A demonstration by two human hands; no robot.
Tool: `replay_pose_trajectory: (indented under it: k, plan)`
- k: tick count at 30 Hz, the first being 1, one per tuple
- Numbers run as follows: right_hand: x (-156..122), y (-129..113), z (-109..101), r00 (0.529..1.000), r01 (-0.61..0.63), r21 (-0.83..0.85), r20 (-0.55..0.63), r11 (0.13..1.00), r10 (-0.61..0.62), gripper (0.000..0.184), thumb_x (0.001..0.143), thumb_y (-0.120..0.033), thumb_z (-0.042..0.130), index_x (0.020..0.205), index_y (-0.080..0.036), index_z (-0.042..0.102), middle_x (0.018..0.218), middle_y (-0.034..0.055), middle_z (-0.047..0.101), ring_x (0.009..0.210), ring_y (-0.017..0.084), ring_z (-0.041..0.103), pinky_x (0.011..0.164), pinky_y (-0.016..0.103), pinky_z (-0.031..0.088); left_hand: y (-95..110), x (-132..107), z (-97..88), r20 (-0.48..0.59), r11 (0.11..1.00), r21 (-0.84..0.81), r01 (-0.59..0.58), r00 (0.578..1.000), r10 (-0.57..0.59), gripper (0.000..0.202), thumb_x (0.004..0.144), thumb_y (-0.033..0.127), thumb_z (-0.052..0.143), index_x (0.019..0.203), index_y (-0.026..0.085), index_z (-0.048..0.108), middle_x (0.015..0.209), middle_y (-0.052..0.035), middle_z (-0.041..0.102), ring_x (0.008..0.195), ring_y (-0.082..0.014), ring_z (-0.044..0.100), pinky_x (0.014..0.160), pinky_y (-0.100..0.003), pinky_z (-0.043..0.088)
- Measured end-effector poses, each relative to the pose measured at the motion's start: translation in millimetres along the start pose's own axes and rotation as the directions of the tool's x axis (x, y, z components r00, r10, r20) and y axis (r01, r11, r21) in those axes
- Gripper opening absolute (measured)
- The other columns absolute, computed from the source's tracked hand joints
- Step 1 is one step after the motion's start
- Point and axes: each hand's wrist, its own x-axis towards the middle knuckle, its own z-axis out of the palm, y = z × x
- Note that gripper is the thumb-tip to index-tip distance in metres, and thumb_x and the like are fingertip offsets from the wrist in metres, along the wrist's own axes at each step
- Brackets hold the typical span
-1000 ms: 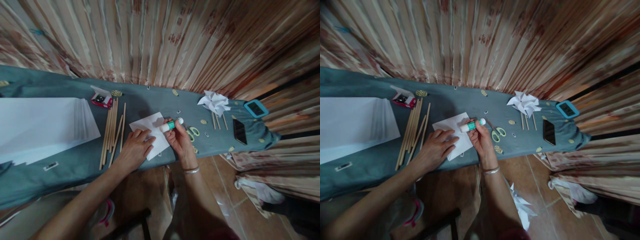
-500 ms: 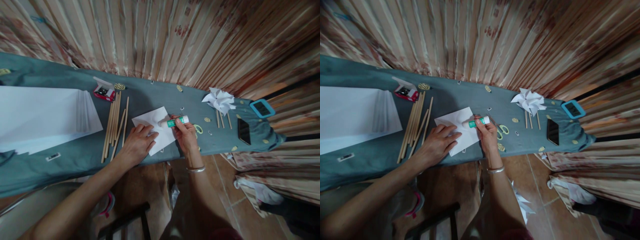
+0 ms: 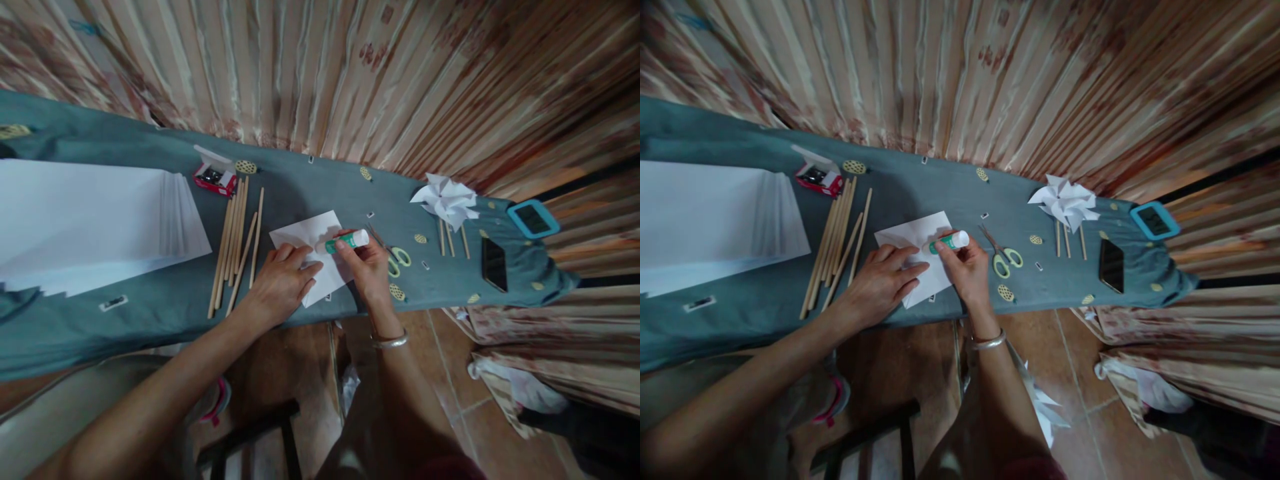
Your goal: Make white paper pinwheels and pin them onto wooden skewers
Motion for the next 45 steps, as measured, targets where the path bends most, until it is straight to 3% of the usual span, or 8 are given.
replay_pose_trajectory:
  k: [14,26,32,45]
  plan:
    - [-3.8,3.9,2.3,1.0,0.023,-0.137,-0.014,0.99,-0.025,0.013,0.073,-0.028,0.079,0.085,-0.026,0.073,0.077,-0.004,0.071,0.07,0.013,0.06,0.073,0.027,0.05,2.4,0.4,-3.8,0.021,1.0,0.01,0.003,1.0,-0.004,0.031,0.09,0.022,0.054,0.118,0.021,0.067,0.129,-0.0125,0.058,0.107,-0.0305,0.047,0.084,-0.045,0.044]
    - [-6.0,4.9,0.3,0.993,0.091,-0.395,0.105,0.914,-0.053,0.021,0.078,-0.035,0.073,0.094,-0.022,0.07,0.08,-0.0009,0.07,0.068,0.014,0.06,0.07,0.029,0.05,3.5,1.2,-4.4,0.072,1.0,0.012,0.008,0.997,-0.009,0.034,0.092,0.022,0.053,0.123,0.02,0.065,0.134,-0.0144,0.053,0.107,-0.0312,0.047,0.089,-0.049,0.045]
    - [-6.0,4.4,1.1,0.981,0.133,-0.421,0.182,0.897,-0.06,0.023,0.08,-0.034,0.069,0.099,-0.021,0.065,0.086,0.0008,0.07,0.07,0.014,0.063,0.071,0.03,0.052,4.8,1.1,-6.8,0.082,0.999,0.035,0.027,0.996,-0.03,0.036,0.092,0.022,0.051,0.126,0.021,0.064,0.134,-0.0152,0.053,0.108,-0.0326,0.047,0.088,-0.049,0.045]
    - [-7.5,0.4,3.6,0.969,0.167,-0.42,0.235,0.892,-0.071,0.022,0.083,-0.032,0.066,0.102,-0.022,0.063,0.093,0.002,0.07,0.076,0.015,0.064,0.071,0.029,0.051,6.3,1.6,-6.5,0.062,0.998,0.053,0.022,0.998,-0.025,0.032,0.092,0.021,0.052,0.121,0.02,0.066,0.131,-0.0138,0.055,0.107,-0.0312,0.047,0.084,-0.045,0.045]
